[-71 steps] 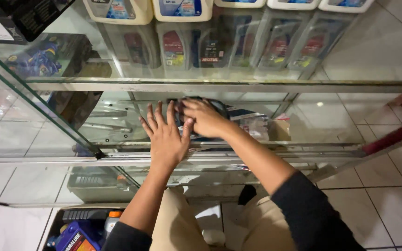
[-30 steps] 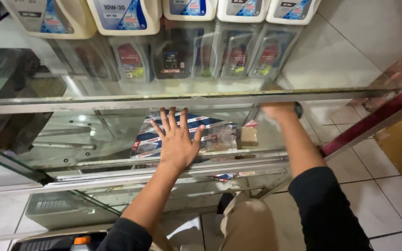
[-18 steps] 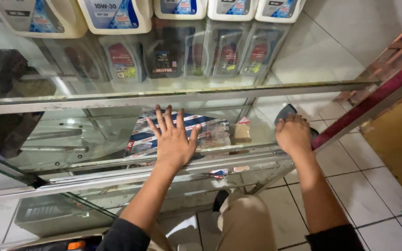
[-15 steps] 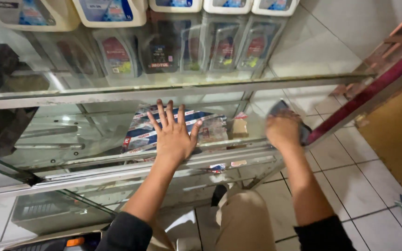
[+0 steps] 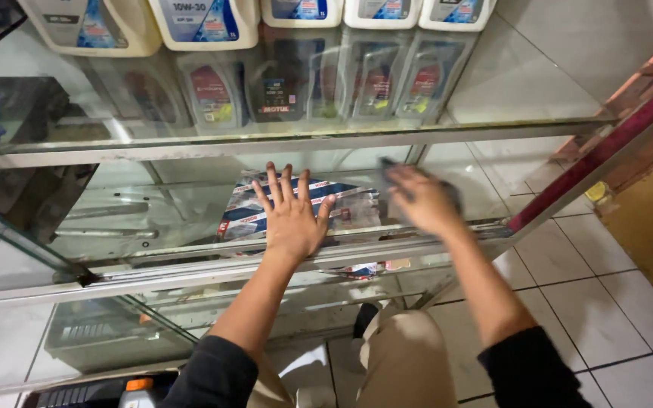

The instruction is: The person wipes the glass surface of a display shelf with a cloth. They then pick up a white motor oil bottle and wipe it with the cloth before placing it back on the shelf.

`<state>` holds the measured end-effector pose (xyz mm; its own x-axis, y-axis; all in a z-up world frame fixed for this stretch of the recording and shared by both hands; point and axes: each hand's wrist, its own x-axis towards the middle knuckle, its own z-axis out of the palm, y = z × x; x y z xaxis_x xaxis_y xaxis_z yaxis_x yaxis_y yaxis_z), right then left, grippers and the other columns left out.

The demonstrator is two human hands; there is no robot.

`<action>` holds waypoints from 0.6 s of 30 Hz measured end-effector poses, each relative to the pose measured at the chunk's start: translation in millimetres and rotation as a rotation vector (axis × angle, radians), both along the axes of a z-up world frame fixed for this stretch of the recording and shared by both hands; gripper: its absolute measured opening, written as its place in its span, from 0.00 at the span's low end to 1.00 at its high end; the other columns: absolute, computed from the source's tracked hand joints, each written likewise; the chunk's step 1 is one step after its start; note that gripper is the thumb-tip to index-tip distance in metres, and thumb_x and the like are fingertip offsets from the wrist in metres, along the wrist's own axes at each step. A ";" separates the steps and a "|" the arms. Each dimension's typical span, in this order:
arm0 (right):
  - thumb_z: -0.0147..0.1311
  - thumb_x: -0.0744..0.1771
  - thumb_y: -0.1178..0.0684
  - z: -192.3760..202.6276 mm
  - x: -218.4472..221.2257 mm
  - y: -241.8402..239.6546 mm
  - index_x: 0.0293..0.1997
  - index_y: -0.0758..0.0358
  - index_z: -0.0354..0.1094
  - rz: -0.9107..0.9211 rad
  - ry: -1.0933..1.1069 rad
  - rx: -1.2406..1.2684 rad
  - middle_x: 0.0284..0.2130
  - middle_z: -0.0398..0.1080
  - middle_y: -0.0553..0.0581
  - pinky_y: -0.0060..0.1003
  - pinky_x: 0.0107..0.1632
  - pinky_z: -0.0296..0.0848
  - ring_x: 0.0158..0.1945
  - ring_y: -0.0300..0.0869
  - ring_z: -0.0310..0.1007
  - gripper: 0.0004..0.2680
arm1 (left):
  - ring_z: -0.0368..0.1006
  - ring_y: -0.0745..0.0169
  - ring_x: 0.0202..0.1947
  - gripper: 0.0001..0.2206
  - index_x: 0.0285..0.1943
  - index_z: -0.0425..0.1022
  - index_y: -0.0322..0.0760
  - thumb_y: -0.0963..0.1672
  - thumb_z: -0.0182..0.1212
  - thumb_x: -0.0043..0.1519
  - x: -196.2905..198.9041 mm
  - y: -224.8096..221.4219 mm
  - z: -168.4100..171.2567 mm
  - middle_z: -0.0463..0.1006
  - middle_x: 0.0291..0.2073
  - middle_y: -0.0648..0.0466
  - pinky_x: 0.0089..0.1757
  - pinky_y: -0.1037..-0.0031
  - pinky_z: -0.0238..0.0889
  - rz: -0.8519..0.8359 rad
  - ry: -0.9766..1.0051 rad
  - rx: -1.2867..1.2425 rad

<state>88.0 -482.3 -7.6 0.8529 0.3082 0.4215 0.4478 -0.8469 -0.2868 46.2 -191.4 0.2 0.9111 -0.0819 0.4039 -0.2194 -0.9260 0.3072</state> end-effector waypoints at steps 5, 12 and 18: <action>0.53 0.69 0.44 -34.5 47.0 -104.0 0.60 0.61 0.72 -0.267 -0.090 -0.051 0.59 0.71 0.67 0.50 0.66 0.64 0.64 0.59 0.68 0.16 | 0.24 0.33 0.77 0.38 0.76 0.56 0.35 0.62 0.35 0.67 2.1 -1.1 0.7 0.50 0.75 0.37 0.65 0.36 0.14 0.005 0.045 -0.012; 0.53 0.68 0.48 5.8 -19.4 -8.7 0.63 0.58 0.71 0.024 0.031 0.039 0.64 0.67 0.60 0.47 0.67 0.60 0.68 0.55 0.63 0.16 | 0.25 0.33 0.77 0.37 0.76 0.56 0.35 0.62 0.35 0.66 1.2 -1.3 -3.2 0.51 0.75 0.37 0.66 0.36 0.14 -0.001 -0.007 -0.037; 0.54 0.67 0.42 23.7 -34.7 -17.2 0.64 0.49 0.69 0.113 0.172 0.092 0.67 0.65 0.57 0.45 0.68 0.61 0.70 0.50 0.63 0.17 | 0.25 0.31 0.77 0.38 0.75 0.56 0.35 0.62 0.34 0.66 0.8 -0.8 -3.7 0.51 0.75 0.36 0.65 0.36 0.14 -0.009 -0.006 -0.007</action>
<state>53.3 -499.5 16.1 0.8769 0.3728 0.3033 0.4760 -0.7608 -0.4411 47.0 -192.2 -3.5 0.9079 -0.0878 0.4100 -0.2301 -0.9218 0.3121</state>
